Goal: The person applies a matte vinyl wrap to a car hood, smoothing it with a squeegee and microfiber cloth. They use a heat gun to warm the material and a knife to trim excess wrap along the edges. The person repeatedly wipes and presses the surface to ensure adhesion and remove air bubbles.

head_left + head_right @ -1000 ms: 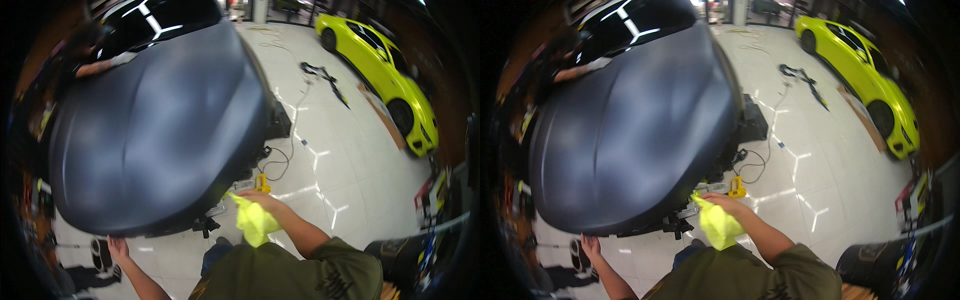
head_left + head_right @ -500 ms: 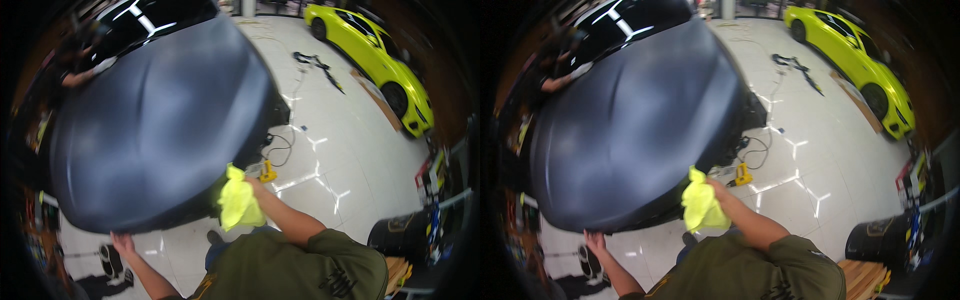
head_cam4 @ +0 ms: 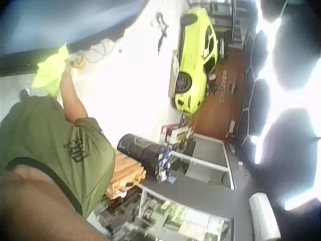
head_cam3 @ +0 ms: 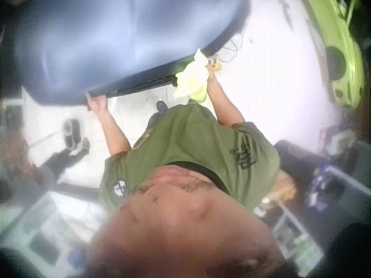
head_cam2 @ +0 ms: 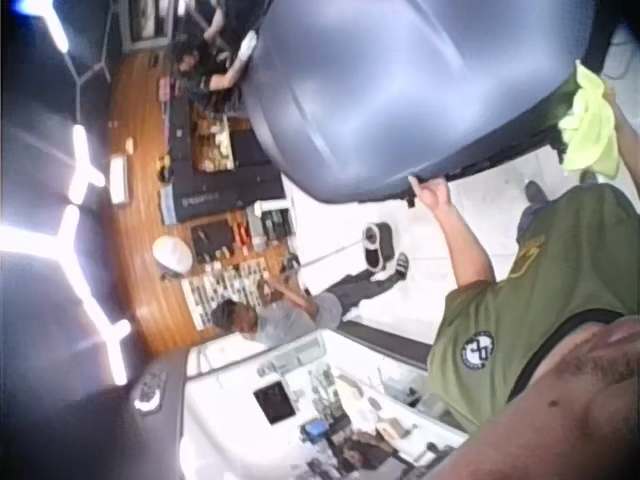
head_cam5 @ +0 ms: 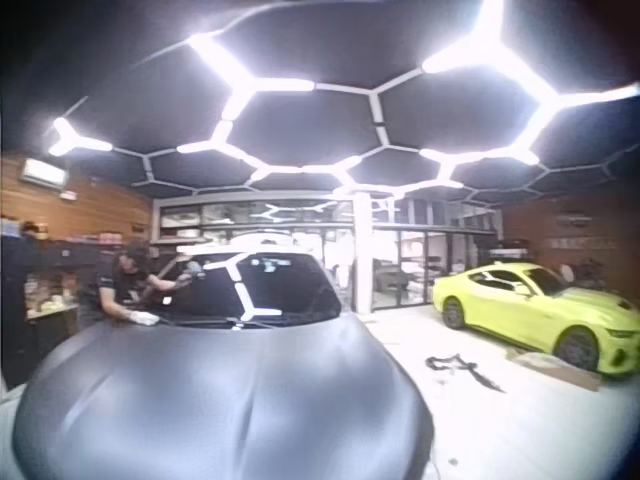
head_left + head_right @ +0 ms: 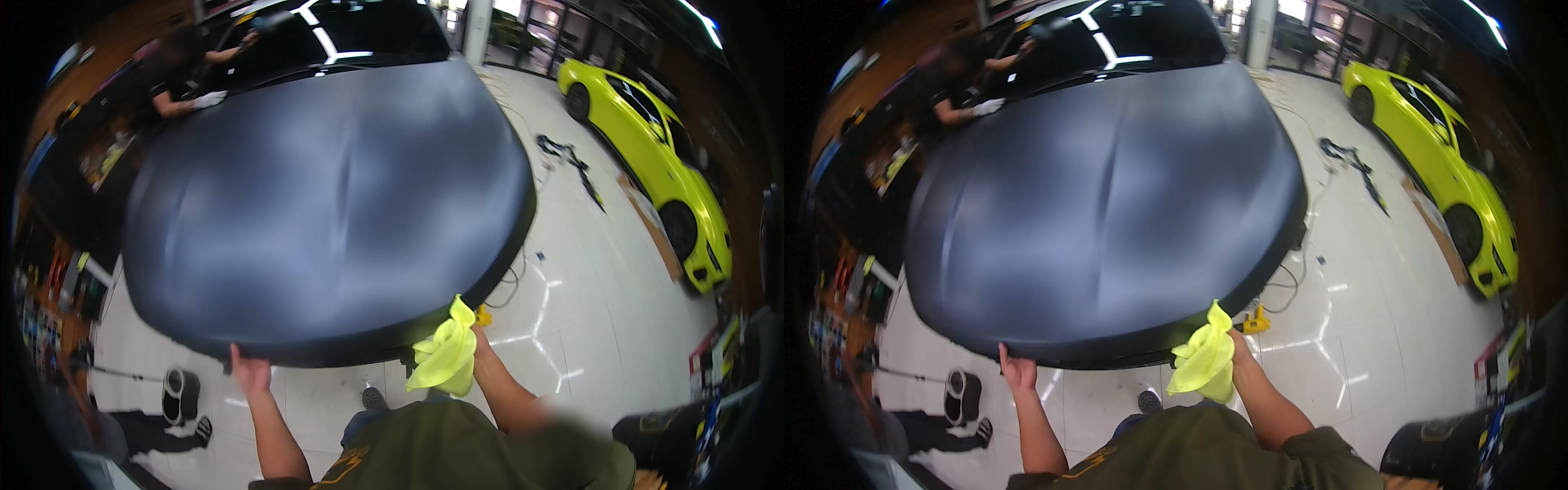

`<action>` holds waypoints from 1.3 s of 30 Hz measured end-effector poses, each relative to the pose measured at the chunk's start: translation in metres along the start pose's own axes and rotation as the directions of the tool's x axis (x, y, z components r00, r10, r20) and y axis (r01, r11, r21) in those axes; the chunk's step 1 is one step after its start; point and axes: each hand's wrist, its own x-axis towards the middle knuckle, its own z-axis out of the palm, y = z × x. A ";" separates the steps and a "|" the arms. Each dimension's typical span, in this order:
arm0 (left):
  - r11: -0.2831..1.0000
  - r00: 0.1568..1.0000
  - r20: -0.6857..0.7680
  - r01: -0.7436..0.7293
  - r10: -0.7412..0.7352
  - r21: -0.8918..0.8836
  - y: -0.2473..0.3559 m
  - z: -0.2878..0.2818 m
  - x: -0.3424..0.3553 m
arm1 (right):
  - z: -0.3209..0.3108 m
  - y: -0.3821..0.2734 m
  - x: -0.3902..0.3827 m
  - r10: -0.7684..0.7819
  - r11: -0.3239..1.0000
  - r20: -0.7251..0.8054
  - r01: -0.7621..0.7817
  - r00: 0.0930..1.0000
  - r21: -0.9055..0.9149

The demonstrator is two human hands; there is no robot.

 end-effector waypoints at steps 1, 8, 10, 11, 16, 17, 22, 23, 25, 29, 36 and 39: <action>1.000 1.000 -0.014 -0.001 0.001 -0.015 -0.001 0.000 0.002 | -0.003 0.001 0.002 -0.001 1.000 0.022 0.000 1.000 0.011; 0.996 0.999 0.022 -0.048 0.050 -0.073 -0.003 0.013 0.002 | 0.029 0.003 0.002 0.014 1.000 0.059 -0.013 0.998 -0.013; 0.996 0.998 -0.043 -0.053 0.050 -0.068 -0.003 0.019 -0.001 | 0.026 0.001 -0.001 0.030 1.000 0.131 -0.029 0.991 -0.010; 0.996 0.995 -0.080 -0.065 0.060 -0.053 -0.003 0.018 -0.001 | 0.027 0.002 -0.001 0.030 0.999 0.109 -0.029 0.994 -0.014; 0.997 0.994 -0.087 -0.075 0.071 -0.035 -0.002 0.019 -0.006 | 0.030 0.004 -0.005 -0.009 0.999 0.046 0.011 0.999 -0.039; 0.997 0.996 -0.059 -0.067 0.065 -0.035 -0.004 0.019 -0.005 | 0.030 0.003 -0.005 0.000 0.999 0.051 0.001 0.999 -0.032; 0.995 0.997 -0.007 -0.079 0.079 -0.057 -0.012 0.026 -0.008 | 0.018 -0.005 0.000 -0.009 0.998 0.030 0.011 1.000 -0.063; 0.994 0.996 -0.001 -0.092 0.092 -0.052 -0.011 0.027 -0.011 | 0.011 -0.003 0.005 -0.013 0.998 0.035 0.015 0.999 -0.063; 0.995 0.996 -0.004 -0.086 0.086 -0.054 -0.012 0.022 -0.009 | -0.005 -0.005 0.014 -0.028 0.997 0.038 0.031 0.999 -0.071; 0.997 0.997 -0.003 -0.075 0.075 -0.022 -0.009 0.016 -0.011 | -0.010 0.000 0.015 -0.016 1.000 0.026 0.016 1.000 -0.012; 0.999 0.998 -0.046 -0.034 0.033 -0.017 -0.020 0.018 -0.011 | 0.005 0.006 0.012 -0.077 0.997 0.091 0.077 0.993 0.000; 0.999 0.998 -0.054 -0.039 0.038 -0.030 -0.021 0.024 -0.015 | 0.011 0.006 0.012 -0.059 0.998 0.079 0.057 0.995 0.019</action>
